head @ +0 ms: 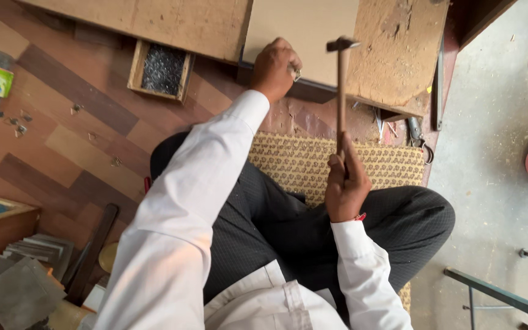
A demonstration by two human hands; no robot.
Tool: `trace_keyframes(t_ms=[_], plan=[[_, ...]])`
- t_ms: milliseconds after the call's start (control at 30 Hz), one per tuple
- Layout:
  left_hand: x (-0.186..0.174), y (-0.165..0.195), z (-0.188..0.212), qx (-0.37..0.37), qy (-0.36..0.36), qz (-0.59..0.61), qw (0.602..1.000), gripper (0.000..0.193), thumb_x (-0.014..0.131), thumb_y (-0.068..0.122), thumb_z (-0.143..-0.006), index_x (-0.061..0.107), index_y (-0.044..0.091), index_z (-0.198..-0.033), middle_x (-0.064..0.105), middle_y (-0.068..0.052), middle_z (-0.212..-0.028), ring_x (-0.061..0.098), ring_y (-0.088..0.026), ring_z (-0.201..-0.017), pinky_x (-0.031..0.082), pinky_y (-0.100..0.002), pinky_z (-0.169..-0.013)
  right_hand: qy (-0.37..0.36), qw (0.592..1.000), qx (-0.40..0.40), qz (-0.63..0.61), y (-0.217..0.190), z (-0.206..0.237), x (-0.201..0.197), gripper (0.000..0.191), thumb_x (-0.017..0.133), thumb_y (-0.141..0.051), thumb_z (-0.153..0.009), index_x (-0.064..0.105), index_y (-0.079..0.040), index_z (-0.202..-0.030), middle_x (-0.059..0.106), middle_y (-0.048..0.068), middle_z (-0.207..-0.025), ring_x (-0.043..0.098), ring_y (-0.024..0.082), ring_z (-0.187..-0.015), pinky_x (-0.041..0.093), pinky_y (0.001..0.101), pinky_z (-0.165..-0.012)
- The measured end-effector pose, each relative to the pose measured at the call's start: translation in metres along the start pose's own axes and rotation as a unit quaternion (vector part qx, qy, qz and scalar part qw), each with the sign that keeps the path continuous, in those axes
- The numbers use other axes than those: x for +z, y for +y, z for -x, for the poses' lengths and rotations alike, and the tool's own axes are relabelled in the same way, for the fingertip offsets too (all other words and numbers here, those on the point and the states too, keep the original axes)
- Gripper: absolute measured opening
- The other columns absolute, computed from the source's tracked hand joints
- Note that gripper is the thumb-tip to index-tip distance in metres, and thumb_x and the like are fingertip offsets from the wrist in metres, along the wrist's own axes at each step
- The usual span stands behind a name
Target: The person sits on the floor and attaches metal corner pieces to rectangular cardboard sheets using a hammer and nails. They measure the sheets with a tape measure, position the corners, and hammer them into place, then stack the finished pieces.
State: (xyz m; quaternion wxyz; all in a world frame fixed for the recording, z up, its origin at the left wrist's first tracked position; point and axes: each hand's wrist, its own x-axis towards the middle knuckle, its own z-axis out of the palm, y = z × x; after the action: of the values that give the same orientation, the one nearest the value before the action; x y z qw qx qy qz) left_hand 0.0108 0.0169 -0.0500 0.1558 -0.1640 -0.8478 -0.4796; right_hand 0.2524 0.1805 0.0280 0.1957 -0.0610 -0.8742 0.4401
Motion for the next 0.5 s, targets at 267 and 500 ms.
trace_keyframes(t_ms=[267,500], plan=[[-0.010,0.034,0.029,-0.103,0.108,0.027,0.988,0.011,0.073,-0.005,-0.079,0.070,0.005,-0.078,0.070,-0.009,-0.088,0.068,-0.024,-0.083,0.057,-0.037,-0.075,-0.054,0.992,0.111,-0.010,0.002,0.010,0.011,0.046,0.067,-0.005,-0.098,0.064,-0.011,-0.144,0.075,0.008,-0.088,0.063,0.008,-0.068,0.052,0.0253,-0.059],[-0.003,0.043,0.043,-0.507,0.156,0.346,0.774,0.036,0.086,0.028,-0.080,0.065,-0.001,-0.075,0.069,-0.011,-0.066,0.064,-0.016,-0.051,0.053,-0.029,-0.046,-0.056,0.994,0.094,-0.014,-0.014,0.012,0.012,0.049,0.064,-0.004,-0.098,0.060,-0.012,-0.146,0.075,0.008,-0.087,0.065,0.008,-0.062,0.054,0.0260,-0.054]])
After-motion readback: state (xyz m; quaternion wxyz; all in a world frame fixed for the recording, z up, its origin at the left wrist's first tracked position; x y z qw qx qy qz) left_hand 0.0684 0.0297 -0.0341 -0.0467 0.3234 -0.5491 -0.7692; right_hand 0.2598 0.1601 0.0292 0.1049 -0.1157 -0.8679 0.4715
